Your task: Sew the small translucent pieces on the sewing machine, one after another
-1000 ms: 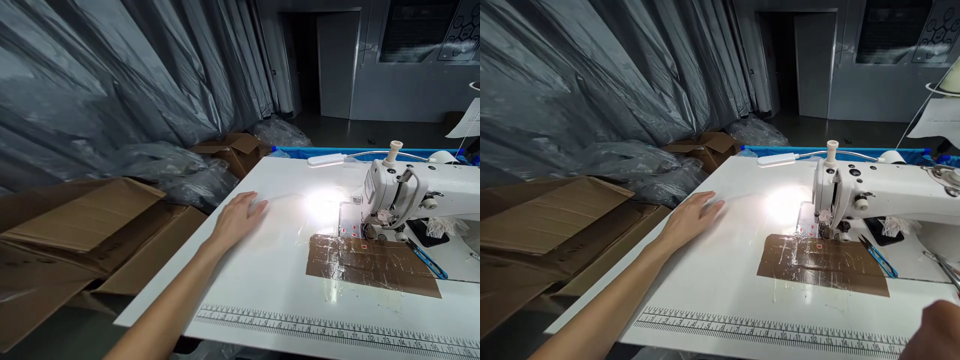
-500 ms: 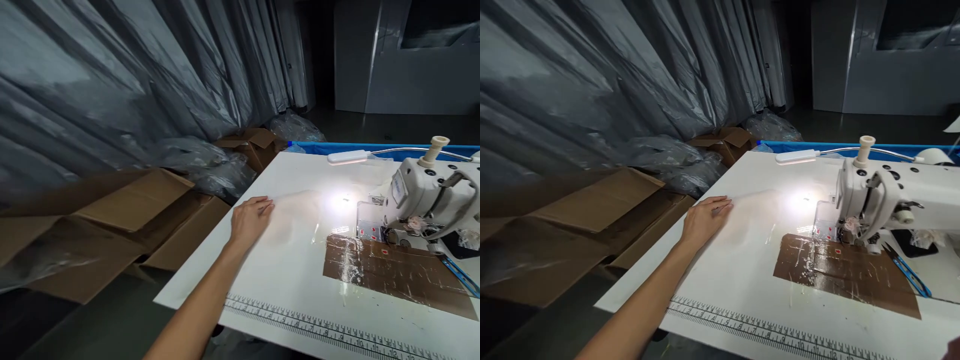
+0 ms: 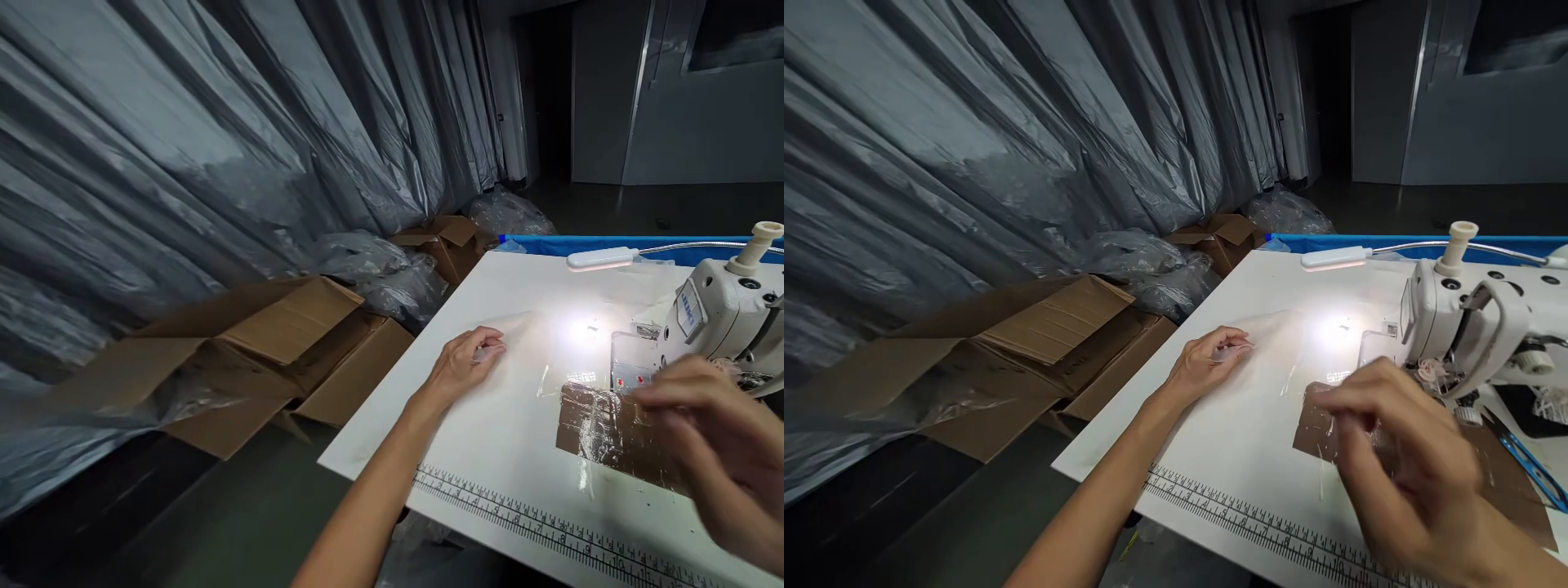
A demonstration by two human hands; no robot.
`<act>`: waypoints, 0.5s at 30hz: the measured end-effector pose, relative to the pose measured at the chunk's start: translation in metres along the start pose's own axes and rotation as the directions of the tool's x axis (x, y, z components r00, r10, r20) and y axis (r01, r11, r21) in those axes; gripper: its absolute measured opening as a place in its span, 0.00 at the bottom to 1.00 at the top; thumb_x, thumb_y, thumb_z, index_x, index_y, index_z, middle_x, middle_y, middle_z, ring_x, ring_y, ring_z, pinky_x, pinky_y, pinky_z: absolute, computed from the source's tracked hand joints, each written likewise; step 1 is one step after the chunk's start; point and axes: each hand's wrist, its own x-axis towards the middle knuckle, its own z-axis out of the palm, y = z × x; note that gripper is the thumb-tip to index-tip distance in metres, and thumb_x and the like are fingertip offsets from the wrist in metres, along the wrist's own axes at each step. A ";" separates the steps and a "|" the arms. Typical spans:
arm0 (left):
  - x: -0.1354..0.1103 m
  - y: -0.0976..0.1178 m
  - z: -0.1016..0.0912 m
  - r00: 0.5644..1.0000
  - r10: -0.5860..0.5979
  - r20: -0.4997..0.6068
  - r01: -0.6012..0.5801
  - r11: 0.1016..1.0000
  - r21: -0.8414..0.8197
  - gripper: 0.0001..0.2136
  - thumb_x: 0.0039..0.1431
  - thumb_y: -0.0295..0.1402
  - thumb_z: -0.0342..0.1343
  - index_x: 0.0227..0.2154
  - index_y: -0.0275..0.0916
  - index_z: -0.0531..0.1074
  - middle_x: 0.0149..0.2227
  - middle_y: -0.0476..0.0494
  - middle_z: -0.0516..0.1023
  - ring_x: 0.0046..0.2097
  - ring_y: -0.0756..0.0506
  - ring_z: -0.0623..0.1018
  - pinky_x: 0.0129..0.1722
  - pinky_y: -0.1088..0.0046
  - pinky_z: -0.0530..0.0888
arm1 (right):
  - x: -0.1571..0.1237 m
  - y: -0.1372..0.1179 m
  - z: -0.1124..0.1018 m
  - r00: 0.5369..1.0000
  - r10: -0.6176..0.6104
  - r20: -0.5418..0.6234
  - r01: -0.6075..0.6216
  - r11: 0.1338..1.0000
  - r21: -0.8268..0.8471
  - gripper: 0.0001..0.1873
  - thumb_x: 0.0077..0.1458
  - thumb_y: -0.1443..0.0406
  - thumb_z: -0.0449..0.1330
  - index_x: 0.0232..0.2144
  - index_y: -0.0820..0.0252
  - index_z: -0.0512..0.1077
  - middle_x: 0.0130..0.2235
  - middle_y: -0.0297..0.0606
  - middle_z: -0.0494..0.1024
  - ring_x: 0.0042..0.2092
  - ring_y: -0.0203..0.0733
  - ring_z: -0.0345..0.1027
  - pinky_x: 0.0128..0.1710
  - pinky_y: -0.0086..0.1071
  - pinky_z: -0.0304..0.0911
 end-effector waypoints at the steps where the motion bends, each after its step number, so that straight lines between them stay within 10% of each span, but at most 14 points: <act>1: -0.001 0.009 0.001 0.999 0.018 0.044 -0.015 0.998 -0.069 0.06 0.60 0.34 0.55 0.39 0.41 0.74 0.37 0.45 0.82 0.38 0.46 0.81 0.38 0.68 0.78 | 0.007 0.003 0.009 0.997 -0.045 0.058 0.044 0.999 0.006 0.19 0.65 0.71 0.51 0.53 0.44 0.68 0.36 0.36 0.73 0.37 0.39 0.70 0.32 0.33 0.71; 8: -0.026 0.107 0.013 0.839 0.325 0.437 -0.046 0.842 -0.538 0.07 0.62 0.30 0.55 0.35 0.40 0.78 0.35 0.45 0.83 0.36 0.49 0.82 0.36 0.74 0.77 | -0.011 0.038 0.029 0.847 0.024 0.531 0.026 0.996 -0.087 0.48 0.55 0.65 0.63 0.70 0.58 0.43 0.63 0.52 0.62 0.64 0.53 0.58 0.59 0.50 0.64; 12: -0.033 0.131 0.016 0.821 0.187 0.539 0.214 0.775 -0.595 0.05 0.58 0.35 0.58 0.32 0.40 0.75 0.27 0.48 0.79 0.27 0.50 0.78 0.26 0.75 0.74 | -0.034 0.034 0.006 0.706 0.295 0.644 -0.386 0.922 0.001 0.31 0.56 0.69 0.59 0.62 0.56 0.64 0.43 0.41 0.80 0.44 0.42 0.76 0.45 0.37 0.73; 15: -0.027 0.133 0.029 0.753 0.069 0.654 0.471 0.637 -0.610 0.08 0.56 0.39 0.59 0.31 0.40 0.71 0.26 0.49 0.77 0.24 0.51 0.75 0.19 0.77 0.70 | -0.041 0.027 -0.013 0.544 0.469 0.696 -0.723 0.683 0.105 0.21 0.58 0.69 0.55 0.54 0.58 0.70 0.33 0.34 0.80 0.31 0.32 0.75 0.28 0.22 0.67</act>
